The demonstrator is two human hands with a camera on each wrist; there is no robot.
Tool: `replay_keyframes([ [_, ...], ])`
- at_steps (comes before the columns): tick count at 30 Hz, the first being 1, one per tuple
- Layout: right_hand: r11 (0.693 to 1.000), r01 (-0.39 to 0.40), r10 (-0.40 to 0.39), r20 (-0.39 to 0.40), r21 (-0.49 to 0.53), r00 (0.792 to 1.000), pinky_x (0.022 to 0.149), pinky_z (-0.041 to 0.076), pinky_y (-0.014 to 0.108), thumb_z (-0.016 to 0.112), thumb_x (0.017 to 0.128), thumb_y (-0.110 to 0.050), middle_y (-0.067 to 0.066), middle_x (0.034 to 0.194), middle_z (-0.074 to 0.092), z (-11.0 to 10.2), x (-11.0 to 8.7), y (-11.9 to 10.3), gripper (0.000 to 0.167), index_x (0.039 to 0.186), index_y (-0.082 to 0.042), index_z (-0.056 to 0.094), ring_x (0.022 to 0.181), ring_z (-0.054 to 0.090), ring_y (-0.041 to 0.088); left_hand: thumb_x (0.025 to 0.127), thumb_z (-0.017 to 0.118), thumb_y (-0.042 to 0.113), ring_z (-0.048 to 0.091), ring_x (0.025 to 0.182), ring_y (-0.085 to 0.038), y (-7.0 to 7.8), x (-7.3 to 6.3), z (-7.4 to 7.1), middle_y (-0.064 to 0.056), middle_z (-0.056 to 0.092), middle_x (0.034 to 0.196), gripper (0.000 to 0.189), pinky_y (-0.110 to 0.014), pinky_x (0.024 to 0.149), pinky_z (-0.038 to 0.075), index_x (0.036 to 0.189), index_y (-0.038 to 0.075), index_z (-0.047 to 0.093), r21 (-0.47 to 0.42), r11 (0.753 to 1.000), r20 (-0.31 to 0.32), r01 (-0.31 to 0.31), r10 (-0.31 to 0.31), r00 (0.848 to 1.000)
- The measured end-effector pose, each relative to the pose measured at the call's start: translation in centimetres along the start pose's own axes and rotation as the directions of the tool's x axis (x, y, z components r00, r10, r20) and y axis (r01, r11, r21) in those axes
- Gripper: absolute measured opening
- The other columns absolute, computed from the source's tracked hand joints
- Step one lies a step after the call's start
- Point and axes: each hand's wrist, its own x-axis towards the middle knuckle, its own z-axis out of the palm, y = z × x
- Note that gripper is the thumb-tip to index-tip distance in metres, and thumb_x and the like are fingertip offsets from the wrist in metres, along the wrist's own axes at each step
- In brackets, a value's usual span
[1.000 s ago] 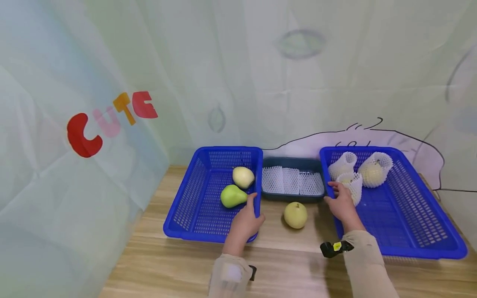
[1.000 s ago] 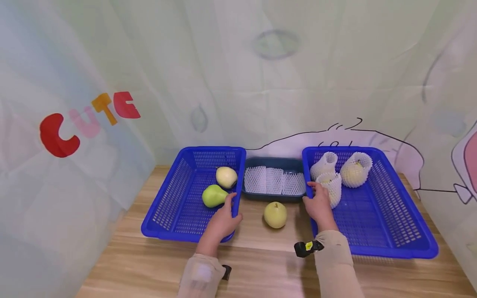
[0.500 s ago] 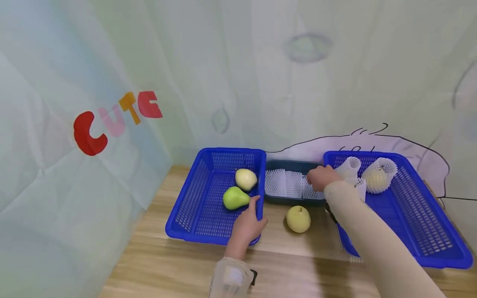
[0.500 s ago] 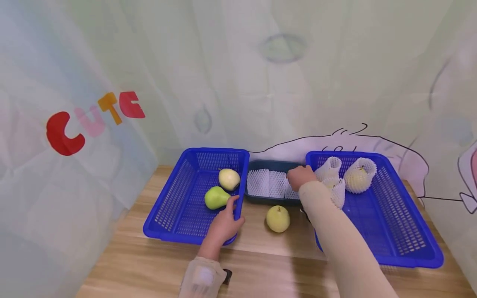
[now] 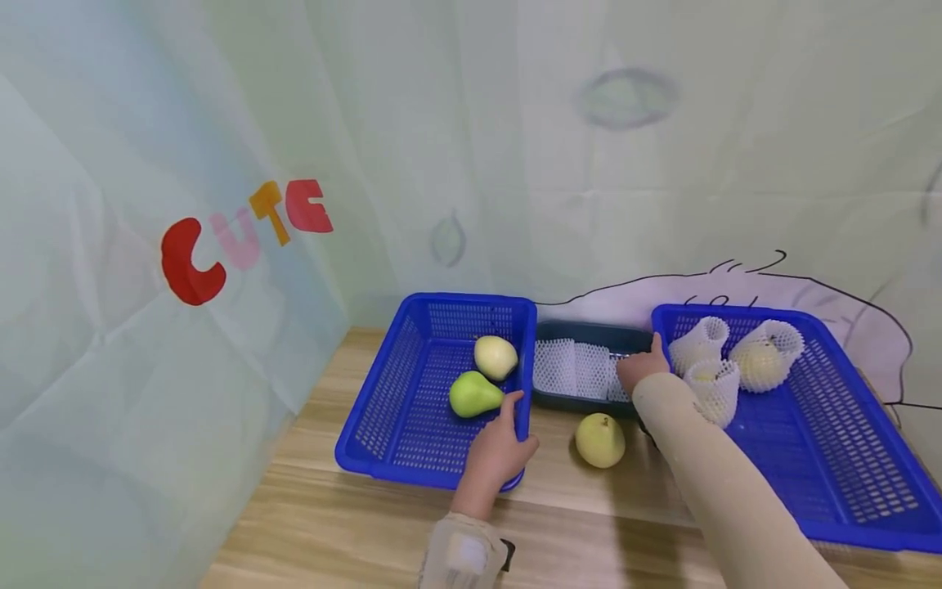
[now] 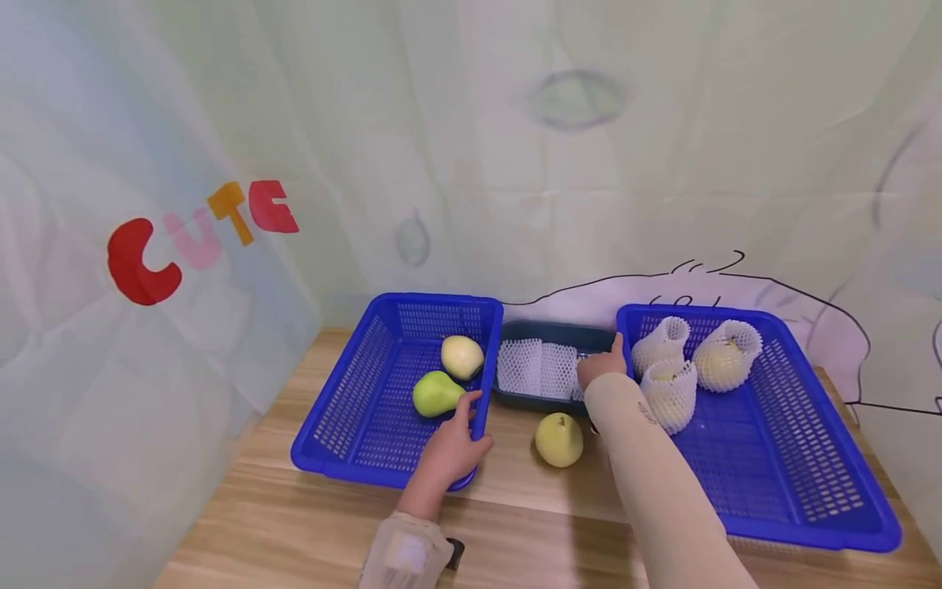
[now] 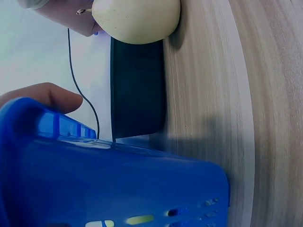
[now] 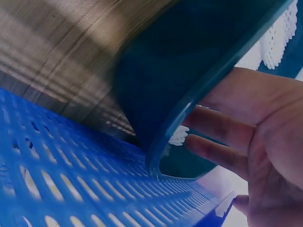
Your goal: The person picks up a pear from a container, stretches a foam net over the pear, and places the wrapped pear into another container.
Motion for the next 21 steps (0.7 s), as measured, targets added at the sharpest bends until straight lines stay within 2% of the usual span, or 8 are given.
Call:
replay_keyframes([
  [4,1.000,0.028,-0.028,-0.002,-0.003,1.000,0.099,0.011,0.068,0.061,0.079,0.002,0.011,0.082,0.068,-0.1,0.0,0.2,0.017,0.094,-0.003,0.068,0.086,0.062,0.032,0.077,0.062,0.023,0.054,0.065,-0.020,0.0,0.0,0.0,-0.010,0.062,0.084,0.068,-0.038,0.058,0.045,0.139,0.017,0.035,-0.008,1.000,0.000,-0.004,0.004,1.000],
  [7,0.998,0.055,-0.056,-0.018,-0.011,0.998,0.101,0.012,0.066,0.065,0.075,0.002,0.010,0.078,0.067,-0.8,0.1,0.3,0.015,0.089,-0.004,0.069,0.084,0.063,0.031,0.076,0.062,0.023,0.053,0.064,-0.020,-0.1,0.0,-0.1,-0.010,0.061,0.082,0.068,-0.037,0.057,0.045,0.138,0.017,0.035,-0.010,1.000,-0.010,-0.009,0.009,1.000],
  [11,0.996,0.081,-0.081,-0.005,-0.037,0.997,0.102,0.020,0.061,0.063,0.078,0.003,0.007,0.074,0.067,-1.0,0.4,0.6,0.011,0.083,-0.005,0.070,0.086,0.063,0.029,0.076,0.063,0.022,0.053,0.063,-0.021,-0.2,0.0,-0.1,-0.012,0.062,0.084,0.068,-0.038,0.057,0.045,0.138,0.017,0.035,0.005,1.000,-0.018,-0.009,0.009,1.000],
  [15,0.994,0.093,-0.092,0.014,-0.056,0.996,0.099,0.032,0.054,0.055,0.084,0.004,0.005,0.071,0.067,-0.6,0.5,0.7,0.017,0.081,-0.006,0.069,0.086,0.064,0.026,0.077,0.062,0.022,0.053,0.065,-0.020,-0.1,0.0,0.0,-0.013,0.063,0.089,0.068,-0.038,0.059,0.045,0.139,0.017,0.034,0.005,1.000,-0.008,-0.002,0.002,1.000],
  [17,0.994,0.091,-0.090,0.009,-0.054,0.996,0.095,0.039,0.051,0.055,0.084,0.004,0.004,0.070,0.066,-0.5,0.5,0.6,0.018,0.080,-0.006,0.069,0.080,0.064,0.024,0.077,0.063,0.022,0.053,0.065,-0.020,0.0,0.0,0.1,-0.013,0.062,0.089,0.068,-0.038,0.059,0.045,0.139,0.017,0.034,0.000,1.000,-0.009,0.003,-0.003,1.000],
  [21,0.997,0.064,-0.064,0.017,-0.041,0.998,0.074,0.051,0.043,0.056,0.082,0.005,0.006,0.071,0.064,-0.4,0.5,0.4,0.016,0.080,-0.005,0.069,0.068,0.059,0.020,0.077,0.063,0.022,0.052,0.065,-0.020,0.1,0.0,0.2,-0.012,0.062,0.089,0.068,-0.038,0.058,0.045,0.139,0.017,0.034,-0.004,1.000,-0.009,0.007,-0.007,1.000],
])
